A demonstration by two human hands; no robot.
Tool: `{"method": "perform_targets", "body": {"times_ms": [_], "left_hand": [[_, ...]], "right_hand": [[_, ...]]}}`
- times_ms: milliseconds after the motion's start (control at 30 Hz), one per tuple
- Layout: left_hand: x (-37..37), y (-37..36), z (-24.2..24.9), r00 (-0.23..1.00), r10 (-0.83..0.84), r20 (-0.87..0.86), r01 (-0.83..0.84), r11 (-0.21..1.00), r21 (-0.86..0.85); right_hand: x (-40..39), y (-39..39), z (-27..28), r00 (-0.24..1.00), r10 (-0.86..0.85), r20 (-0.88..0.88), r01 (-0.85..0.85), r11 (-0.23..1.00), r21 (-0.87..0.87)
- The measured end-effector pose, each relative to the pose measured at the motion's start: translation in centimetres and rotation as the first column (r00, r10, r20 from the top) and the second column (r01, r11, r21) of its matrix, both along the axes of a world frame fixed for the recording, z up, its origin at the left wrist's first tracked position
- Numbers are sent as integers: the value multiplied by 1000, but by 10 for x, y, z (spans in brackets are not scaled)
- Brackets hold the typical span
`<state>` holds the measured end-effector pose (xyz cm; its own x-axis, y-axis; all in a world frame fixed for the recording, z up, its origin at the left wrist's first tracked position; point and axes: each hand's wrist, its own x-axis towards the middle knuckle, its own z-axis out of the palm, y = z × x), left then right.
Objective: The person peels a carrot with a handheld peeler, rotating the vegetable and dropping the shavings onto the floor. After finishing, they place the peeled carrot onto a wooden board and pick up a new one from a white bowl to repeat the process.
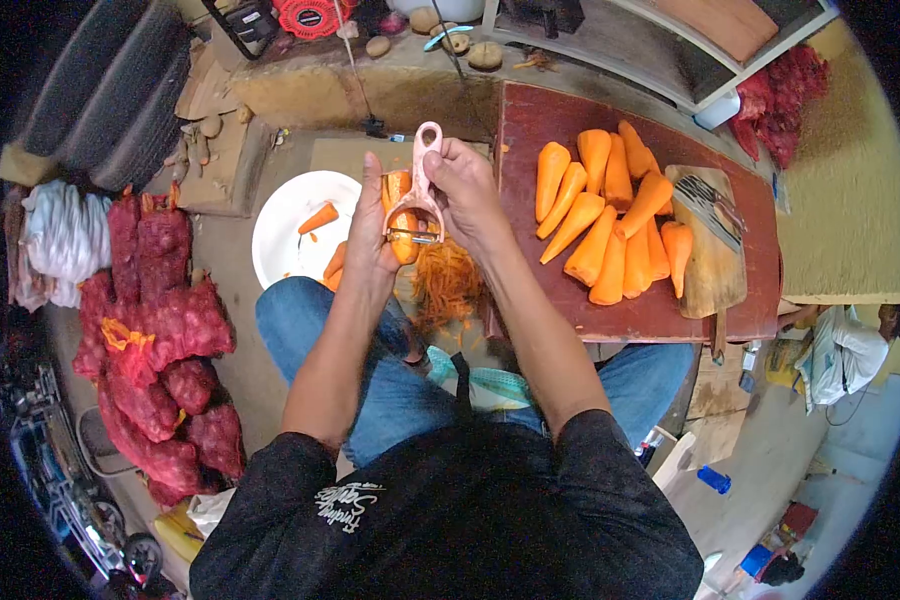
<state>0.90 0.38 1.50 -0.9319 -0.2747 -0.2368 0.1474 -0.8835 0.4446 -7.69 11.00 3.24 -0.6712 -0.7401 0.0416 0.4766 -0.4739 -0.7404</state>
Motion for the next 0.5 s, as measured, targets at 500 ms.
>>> {"method": "perform_targets", "body": {"times_ms": [500], "left_hand": [[-3,14,3,994,-4,110,0,999,40]], "right_hand": [[12,29,19,976,48,-212,-19,990,138]]}}
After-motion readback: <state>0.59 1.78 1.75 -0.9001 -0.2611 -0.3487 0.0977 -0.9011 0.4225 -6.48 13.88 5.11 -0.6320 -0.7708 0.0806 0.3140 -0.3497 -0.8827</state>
